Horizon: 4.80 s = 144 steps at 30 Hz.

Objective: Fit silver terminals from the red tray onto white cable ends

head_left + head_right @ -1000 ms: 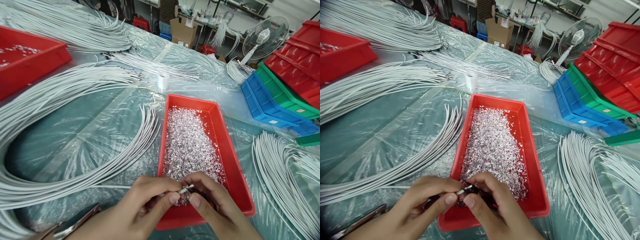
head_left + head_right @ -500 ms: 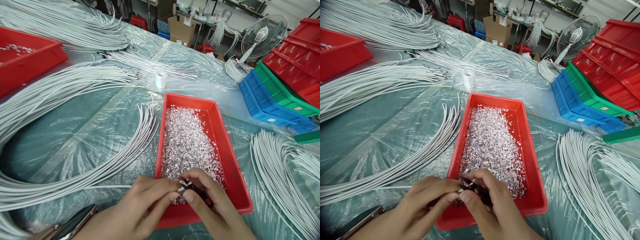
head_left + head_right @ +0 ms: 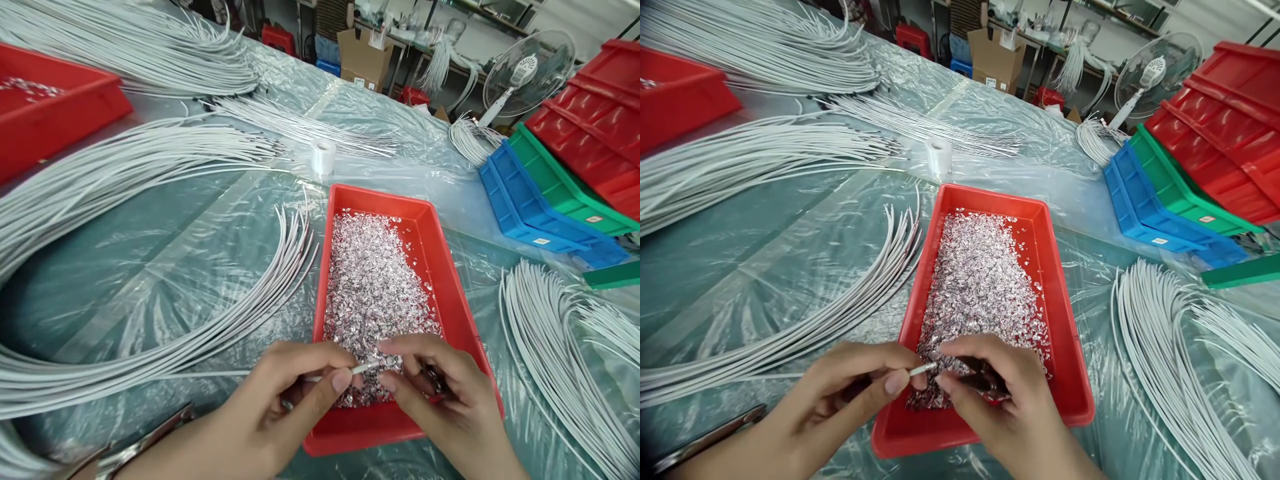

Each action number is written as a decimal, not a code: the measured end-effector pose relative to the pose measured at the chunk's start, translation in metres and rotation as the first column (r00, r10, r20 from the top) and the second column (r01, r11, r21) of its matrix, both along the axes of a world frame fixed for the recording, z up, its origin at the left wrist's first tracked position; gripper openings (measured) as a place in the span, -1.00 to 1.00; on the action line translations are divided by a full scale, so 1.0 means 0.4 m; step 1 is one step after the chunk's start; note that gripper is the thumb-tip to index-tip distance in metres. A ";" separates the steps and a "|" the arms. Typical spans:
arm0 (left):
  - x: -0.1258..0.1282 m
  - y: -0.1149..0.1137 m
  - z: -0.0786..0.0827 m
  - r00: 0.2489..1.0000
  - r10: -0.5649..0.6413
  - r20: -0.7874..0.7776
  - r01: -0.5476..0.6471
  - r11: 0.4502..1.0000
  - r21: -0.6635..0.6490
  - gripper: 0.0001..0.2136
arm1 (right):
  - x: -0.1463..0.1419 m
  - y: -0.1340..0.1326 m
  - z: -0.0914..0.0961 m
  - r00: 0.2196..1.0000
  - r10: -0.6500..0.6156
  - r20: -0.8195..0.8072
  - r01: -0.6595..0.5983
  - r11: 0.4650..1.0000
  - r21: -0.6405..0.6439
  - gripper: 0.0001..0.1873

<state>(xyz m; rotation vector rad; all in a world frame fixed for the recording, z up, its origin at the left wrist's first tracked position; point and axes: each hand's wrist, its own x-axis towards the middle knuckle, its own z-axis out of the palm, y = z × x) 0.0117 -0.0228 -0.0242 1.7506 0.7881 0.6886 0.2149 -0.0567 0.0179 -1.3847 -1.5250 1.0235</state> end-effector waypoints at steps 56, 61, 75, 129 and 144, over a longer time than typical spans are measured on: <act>0.022 0.036 0.016 0.947 -0.302 -0.111 0.321 0.860 0.397 -0.75 | 0.047 0.042 0.013 0.919 0.246 -0.307 -0.383 0.737 -0.557 -0.86; 0.033 0.031 0.021 0.966 -0.252 -0.055 0.249 0.860 0.445 -0.83 | 0.048 0.047 0.015 0.908 0.214 -0.361 -0.398 0.714 -0.576 -0.85; 0.031 0.033 0.024 0.959 -0.280 -0.047 0.275 0.874 0.400 -0.79 | 0.043 0.030 0.015 0.905 0.239 -0.353 -0.401 0.757 -0.517 -0.89; 0.036 0.046 0.036 0.928 -0.042 0.369 0.271 0.757 -0.595 -0.77 | -0.029 -0.008 -0.031 0.868 -0.255 0.426 -0.010 0.849 0.529 -0.85; 0.032 0.047 0.040 0.945 -0.102 0.310 0.276 0.757 -0.593 -0.75 | -0.026 -0.002 -0.035 0.866 -0.165 0.471 -0.119 0.848 0.516 -0.83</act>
